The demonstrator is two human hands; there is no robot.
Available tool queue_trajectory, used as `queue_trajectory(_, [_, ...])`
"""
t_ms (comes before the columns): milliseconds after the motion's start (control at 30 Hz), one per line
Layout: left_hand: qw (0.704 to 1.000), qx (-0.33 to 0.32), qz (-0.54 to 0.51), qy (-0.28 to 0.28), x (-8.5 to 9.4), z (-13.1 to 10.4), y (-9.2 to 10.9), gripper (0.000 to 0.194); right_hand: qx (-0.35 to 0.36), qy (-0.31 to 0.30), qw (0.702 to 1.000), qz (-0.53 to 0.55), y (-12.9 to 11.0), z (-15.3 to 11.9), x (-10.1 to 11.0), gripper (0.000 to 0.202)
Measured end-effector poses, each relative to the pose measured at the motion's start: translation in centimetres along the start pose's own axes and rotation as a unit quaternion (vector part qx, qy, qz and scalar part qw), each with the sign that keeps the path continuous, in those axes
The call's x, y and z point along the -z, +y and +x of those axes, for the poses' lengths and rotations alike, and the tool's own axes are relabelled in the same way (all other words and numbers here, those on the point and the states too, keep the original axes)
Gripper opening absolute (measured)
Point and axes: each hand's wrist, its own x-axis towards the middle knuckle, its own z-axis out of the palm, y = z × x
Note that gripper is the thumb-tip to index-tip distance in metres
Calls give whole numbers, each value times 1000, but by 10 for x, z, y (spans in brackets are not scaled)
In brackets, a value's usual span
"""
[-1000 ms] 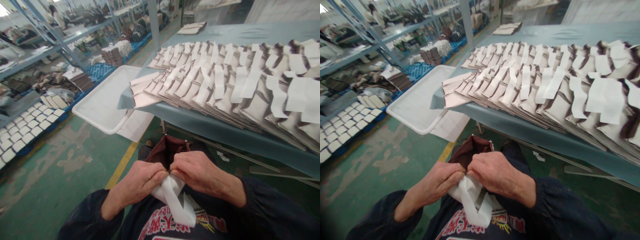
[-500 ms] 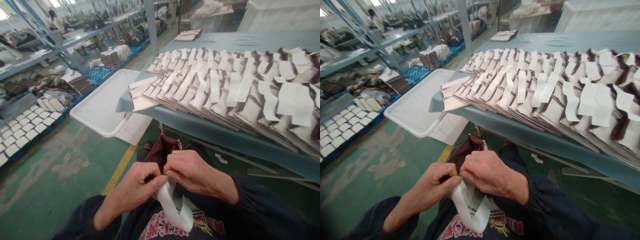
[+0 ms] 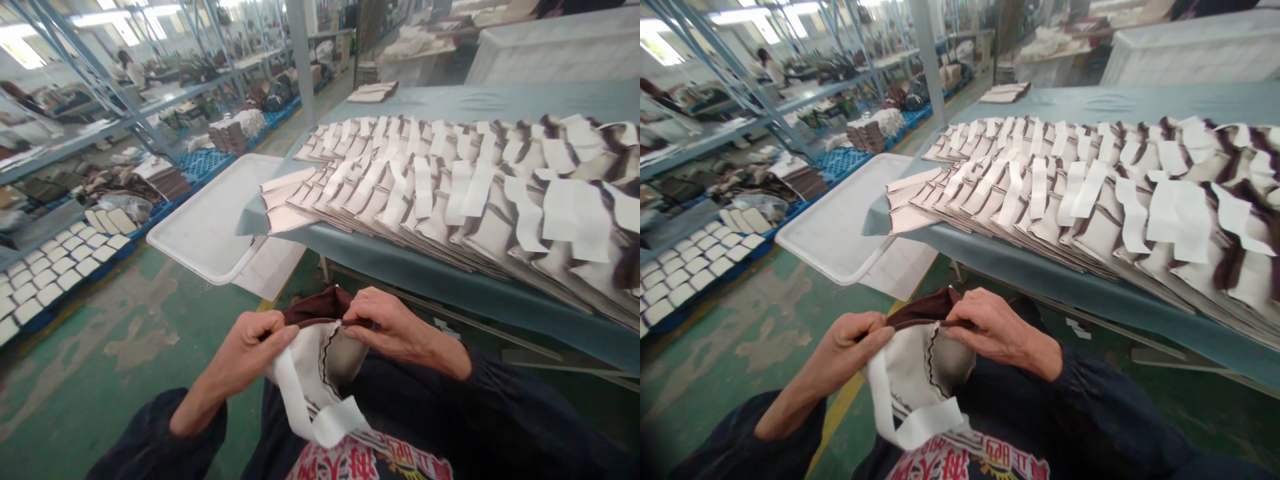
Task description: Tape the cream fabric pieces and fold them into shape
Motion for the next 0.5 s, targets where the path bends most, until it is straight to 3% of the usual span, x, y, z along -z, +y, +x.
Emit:
queue_trajectory(100, [993, -50, 107, 11, 19, 13, -6, 39, 6, -10, 1000, 0, -16, 13, 20, 23])
queue_trajectory(233, [982, -116, 149, -31, 31, 31, 1, 24, -10, -48, 999, 12, -40, 33, 48, 23])
queue_trajectory(367, [966, -198, 157, -60, 24, 44, 26, 15, -83, -78, 991, 77, -52, 43, 62, 25])
queue_trajectory(500, [962, -226, 130, -74, 9, 50, 48, 11, -156, -111, 970, 147, -48, 43, 59, 31])
